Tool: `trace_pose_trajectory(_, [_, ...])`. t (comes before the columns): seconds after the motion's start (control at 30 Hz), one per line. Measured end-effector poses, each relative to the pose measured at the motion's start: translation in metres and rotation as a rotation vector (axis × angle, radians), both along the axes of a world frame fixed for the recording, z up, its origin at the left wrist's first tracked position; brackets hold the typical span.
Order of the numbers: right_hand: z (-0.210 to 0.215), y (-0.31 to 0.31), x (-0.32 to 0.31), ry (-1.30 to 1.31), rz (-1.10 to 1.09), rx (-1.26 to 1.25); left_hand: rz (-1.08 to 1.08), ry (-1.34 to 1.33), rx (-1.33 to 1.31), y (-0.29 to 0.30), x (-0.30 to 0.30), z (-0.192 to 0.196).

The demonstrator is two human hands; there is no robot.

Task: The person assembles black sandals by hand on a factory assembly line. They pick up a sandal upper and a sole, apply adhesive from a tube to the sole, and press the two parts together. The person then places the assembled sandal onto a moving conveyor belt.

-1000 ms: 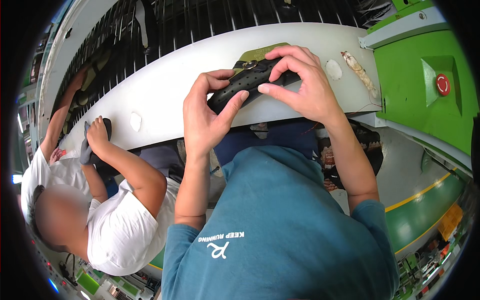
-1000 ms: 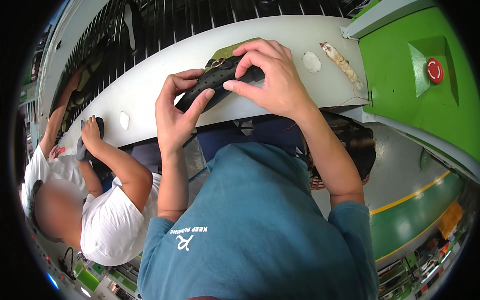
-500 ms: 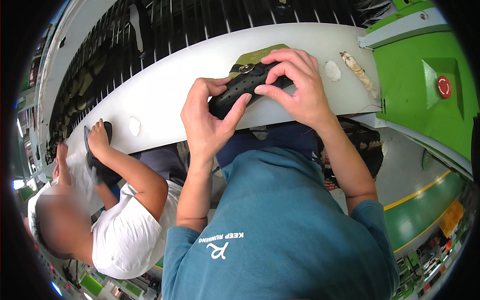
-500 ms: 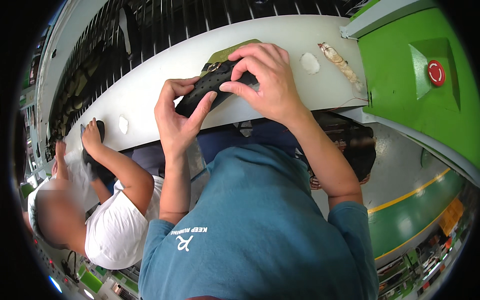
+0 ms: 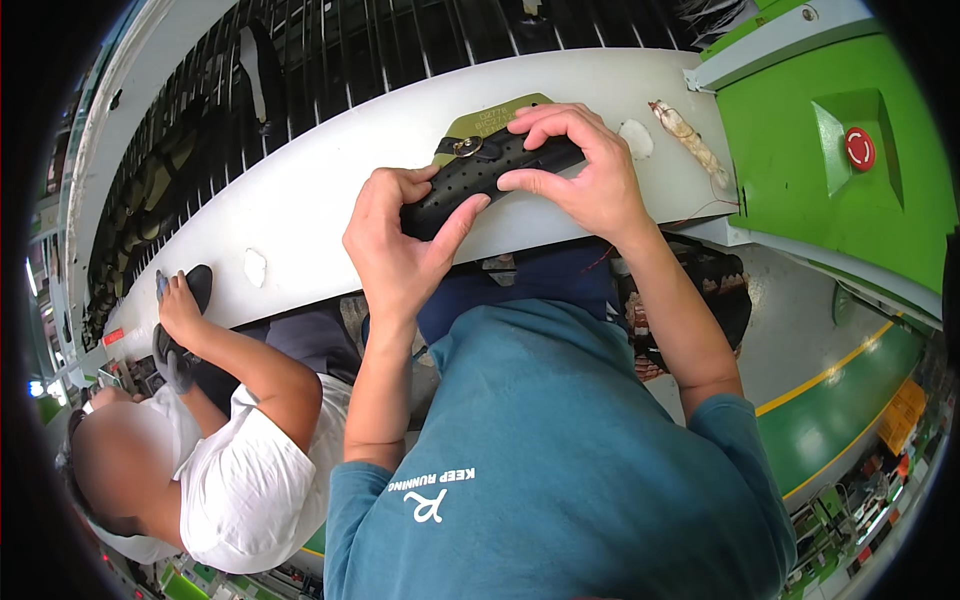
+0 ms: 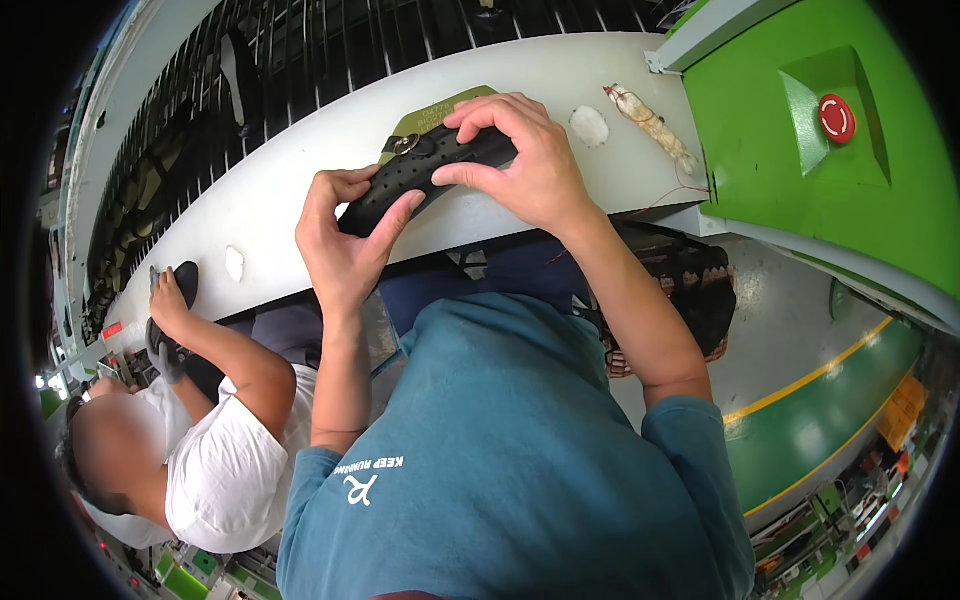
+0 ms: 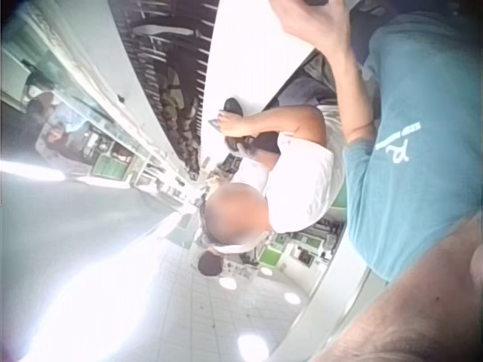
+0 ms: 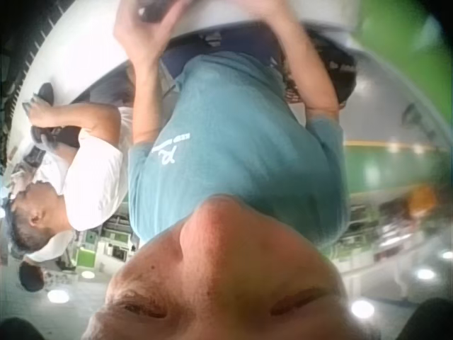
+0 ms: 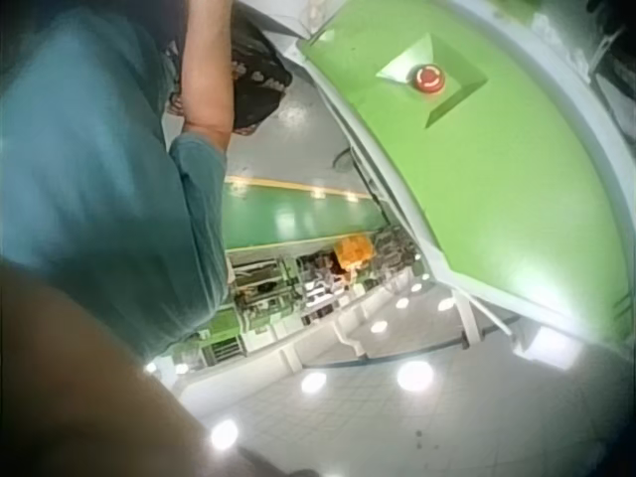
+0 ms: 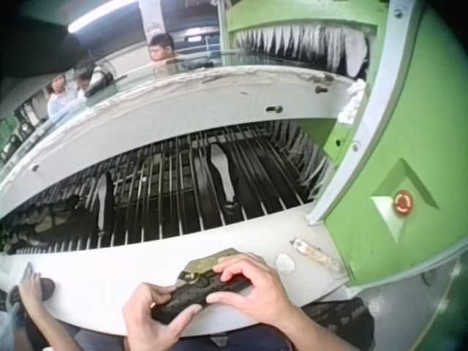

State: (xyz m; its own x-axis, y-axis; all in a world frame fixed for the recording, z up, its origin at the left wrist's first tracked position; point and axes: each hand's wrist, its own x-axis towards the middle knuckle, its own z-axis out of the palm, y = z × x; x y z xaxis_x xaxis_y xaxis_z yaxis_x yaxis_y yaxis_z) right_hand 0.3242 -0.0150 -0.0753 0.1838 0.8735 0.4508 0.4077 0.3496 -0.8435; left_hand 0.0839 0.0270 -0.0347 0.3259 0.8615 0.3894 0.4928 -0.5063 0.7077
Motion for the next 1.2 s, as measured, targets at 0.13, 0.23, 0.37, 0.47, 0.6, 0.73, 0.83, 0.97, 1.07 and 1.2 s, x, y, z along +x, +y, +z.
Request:
trace_pose_trajectory(0.13, [-0.002, -0.006, -0.003, -0.049, -0.048, 0.034, 0.001, 0.003, 0.075, -0.006, -0.001, -0.008])
trace_pose_trajectory(0.23, [-0.001, -0.008, -0.004, -0.027, -0.091, 0.035, -0.008, 0.052, 0.068, -0.01, -0.001, -0.002])
trace_pose_trajectory(0.37, [-0.001, -0.011, 0.003, 0.017, -0.057, 0.082, -0.005, 0.0, 0.101, -0.009, 0.0, -0.008])
trace_pose_trajectory(0.47, [-0.008, -0.02, 0.014, -0.051, -0.055, 0.119, -0.003, -0.017, 0.108, -0.009, -0.001, -0.012])
trace_pose_trajectory(0.6, [-0.008, -0.029, 0.021, -0.126, -0.034, 0.183, -0.021, -0.023, 0.089, -0.007, -0.002, -0.011])
trace_pose_trajectory(0.73, [-0.006, -0.028, 0.019, -0.119, -0.047, 0.144, -0.041, 0.0, 0.064, 0.001, -0.002, -0.007])
trace_pose_trajectory(0.83, [0.007, -0.028, 0.019, -0.271, -0.002, 0.148, -0.051, 0.079, 0.003, 0.012, -0.003, 0.0])
trace_pose_trajectory(0.97, [0.01, -0.028, 0.005, -0.342, -0.026, 0.193, -0.122, 0.22, 0.007, 0.02, 0.007, 0.014])
trace_pose_trajectory(1.07, [-0.001, -0.029, -0.003, -0.401, -0.079, 0.24, -0.167, 0.349, 0.049, 0.022, 0.012, 0.023])
trace_pose_trajectory(1.2, [-0.032, -0.027, -0.009, -0.454, -0.132, 0.334, -0.221, 0.379, 0.116, 0.024, 0.016, 0.016])
